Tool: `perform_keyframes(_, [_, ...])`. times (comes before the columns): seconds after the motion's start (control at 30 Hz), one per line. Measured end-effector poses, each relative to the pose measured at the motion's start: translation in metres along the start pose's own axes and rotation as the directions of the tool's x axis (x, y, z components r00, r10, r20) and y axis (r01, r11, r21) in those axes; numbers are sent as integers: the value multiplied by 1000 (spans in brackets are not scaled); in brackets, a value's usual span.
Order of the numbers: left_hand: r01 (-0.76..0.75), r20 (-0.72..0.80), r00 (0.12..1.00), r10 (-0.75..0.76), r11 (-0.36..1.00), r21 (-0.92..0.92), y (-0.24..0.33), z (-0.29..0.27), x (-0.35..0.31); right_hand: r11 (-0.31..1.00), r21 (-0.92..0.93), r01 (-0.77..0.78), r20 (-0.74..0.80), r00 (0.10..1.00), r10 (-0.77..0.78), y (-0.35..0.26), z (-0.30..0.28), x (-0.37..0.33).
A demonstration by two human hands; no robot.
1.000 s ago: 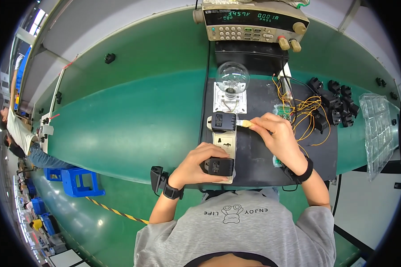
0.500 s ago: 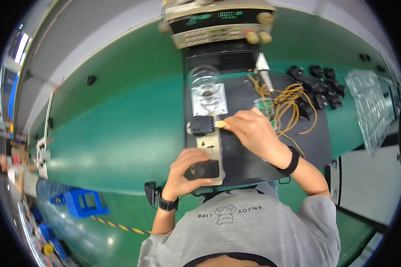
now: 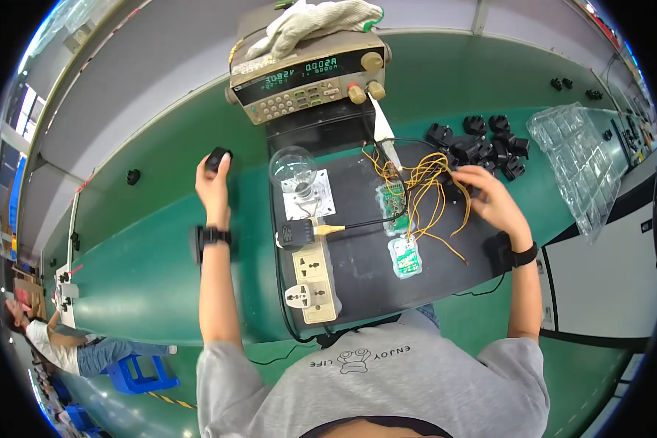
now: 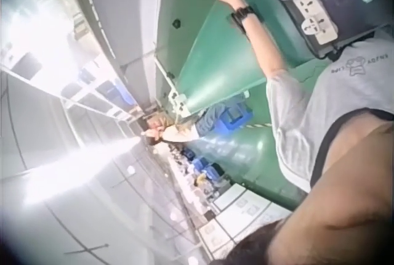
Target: The person tests power adapters by plugging them into a power strip, inserting a connector, and checking the display on a testing device. They repeat this process for multiple adapters, moving them between the testing area and the workbench.
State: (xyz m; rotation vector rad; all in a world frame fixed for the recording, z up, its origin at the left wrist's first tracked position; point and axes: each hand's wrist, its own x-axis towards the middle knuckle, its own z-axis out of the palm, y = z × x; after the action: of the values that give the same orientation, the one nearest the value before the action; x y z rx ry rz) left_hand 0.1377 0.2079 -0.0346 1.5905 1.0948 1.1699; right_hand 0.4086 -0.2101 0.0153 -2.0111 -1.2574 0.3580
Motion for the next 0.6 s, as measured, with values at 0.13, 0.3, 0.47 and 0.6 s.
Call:
perform_keyframes(0.13, [50,52,998,-44,992,-116,-40,17,38,976,-197,98,54,995,-89,-14,10,2])
perform_keyframes(0.3, [0,-205,978,23,994,110,-50,16,18,957,-242,-162,-127,983,134,-8,13,-27])
perform_keyframes(0.47, [-88,-251,961,116,989,121,-41,-10,-49,755,-610,-239,-310,949,50,-20,10,-46])
perform_keyframes(0.6, [-54,-214,974,72,995,89,-41,-27,-81,931,-284,-230,-451,889,82,-63,28,-34])
